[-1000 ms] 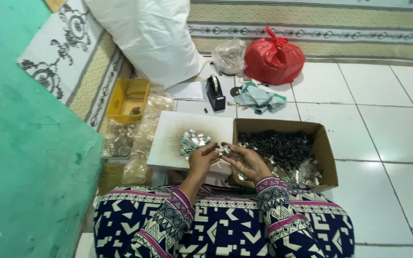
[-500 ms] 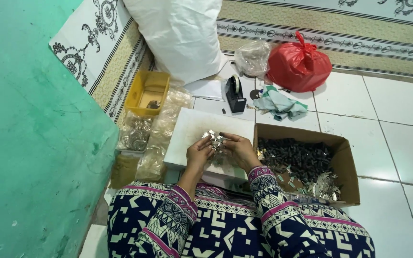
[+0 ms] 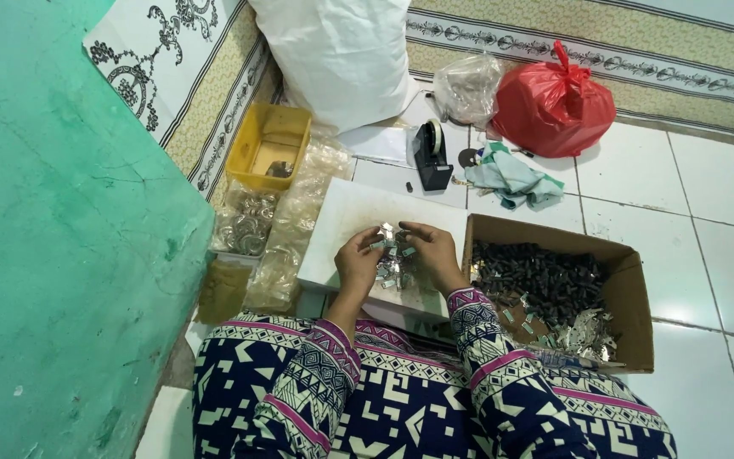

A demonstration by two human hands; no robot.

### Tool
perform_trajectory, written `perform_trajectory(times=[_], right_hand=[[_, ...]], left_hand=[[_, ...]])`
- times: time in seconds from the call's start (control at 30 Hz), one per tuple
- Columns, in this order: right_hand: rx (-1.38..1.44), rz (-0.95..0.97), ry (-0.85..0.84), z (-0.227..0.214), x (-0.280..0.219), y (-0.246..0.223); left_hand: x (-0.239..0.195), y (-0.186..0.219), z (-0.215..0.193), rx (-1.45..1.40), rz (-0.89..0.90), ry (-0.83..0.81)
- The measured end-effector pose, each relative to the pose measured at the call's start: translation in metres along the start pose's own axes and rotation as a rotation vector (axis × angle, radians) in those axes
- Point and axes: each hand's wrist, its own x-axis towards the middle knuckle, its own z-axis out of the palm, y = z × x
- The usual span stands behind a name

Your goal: Organizing and sorting small metal components from a box onto a flat board on the floor.

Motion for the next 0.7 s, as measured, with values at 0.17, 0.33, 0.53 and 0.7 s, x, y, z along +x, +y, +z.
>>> perform_trajectory(times=[0.17,0.33,0.53,0.7], right_hand=[[-0.052,-0.03,-0.013,0.0,0.005,-0.007],[-0.05,-0.051,-0.03,-0.005,0.001,-0.018],[-0.014,-0.111,-0.037,-0.009,-0.001,-0.017],[-0.057,-0.205,-0.052,-0.018,-0.005,-0.014]], left_hand=[[-0.007,0.018,0.001,0.107,0.038,0.022],[-0.016,0.032,-0.001,0.105,0.119,-0.02],[-0.019,0.033,-0.002,0.202,0.33,-0.099],[-0.021,0.03,-0.001,0.317,0.566,-0.073]])
